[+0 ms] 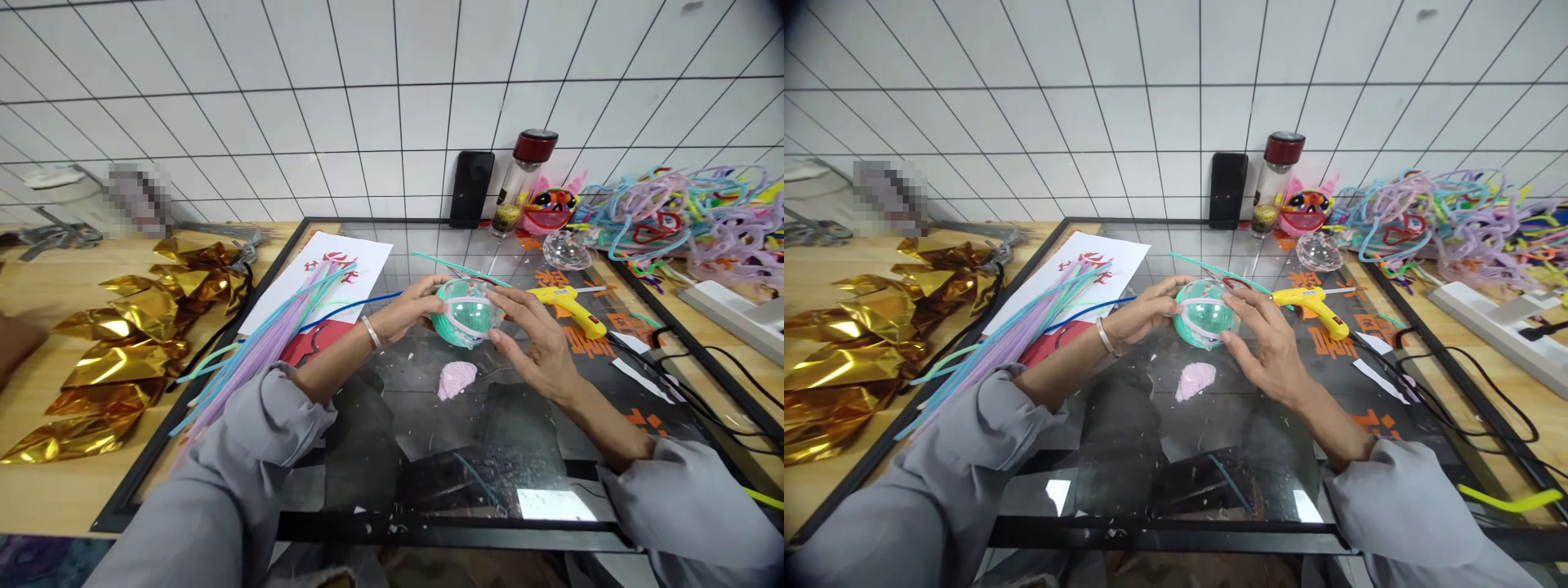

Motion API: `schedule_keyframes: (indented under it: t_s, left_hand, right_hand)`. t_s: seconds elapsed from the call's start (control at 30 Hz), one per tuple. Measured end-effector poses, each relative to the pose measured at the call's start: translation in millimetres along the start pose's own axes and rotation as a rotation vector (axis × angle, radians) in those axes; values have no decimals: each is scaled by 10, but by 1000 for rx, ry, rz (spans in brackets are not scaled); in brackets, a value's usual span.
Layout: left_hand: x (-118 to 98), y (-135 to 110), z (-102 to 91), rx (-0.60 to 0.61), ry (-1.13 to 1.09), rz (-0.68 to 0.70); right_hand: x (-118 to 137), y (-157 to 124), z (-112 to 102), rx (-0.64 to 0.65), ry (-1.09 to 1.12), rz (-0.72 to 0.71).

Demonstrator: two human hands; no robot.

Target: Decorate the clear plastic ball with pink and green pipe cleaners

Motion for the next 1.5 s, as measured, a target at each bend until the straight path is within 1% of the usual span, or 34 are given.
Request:
schedule_keyframes:
  t_s: [0.2, 0.4, 0.5, 0.63, 0.73, 0.87, 1.03, 1.2, 1.5]
  left_hand:
    - [-1, -15, 46, 26, -14, -6]
    - [-54, -37, 92, 34, -3, 21]
    - [-59, -43, 107, 60, -18, 23]
    - [-56, -30, 133, 123, -33, 51]
    - [-50, -6, 136, 147, -14, 79]
    - [-66, 7, 125, 136, 28, 119]
    - [-53, 5, 132, 123, 42, 112]
    - [-93, -3, 148, 116, 52, 142]
    - [-88, -17, 156, 112, 61, 126]
  right_hand:
    - [25, -3, -39, -57, -131, -24]
    - [143, 49, -15, -49, -174, -49]
    - [167, 76, -33, -69, -140, -32]
    - [113, 92, -62, -91, -76, 35]
    - [102, 98, -69, -93, -62, 55]
    - [129, 105, -68, -94, -57, 51]
    - [129, 98, -57, -94, -52, 50]
    - [128, 86, -45, -111, -33, 48]
    - [175, 103, -7, -121, -124, 54]
Point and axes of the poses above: each hand's wrist, its own y-axis towards the middle knuckle, its own z-axis out of the palm, x = y × z, the point moved 10 cm from there along y, towards the middle knuckle, and after that the axes turned 3 degrees about -z, right-handed, at the moved point
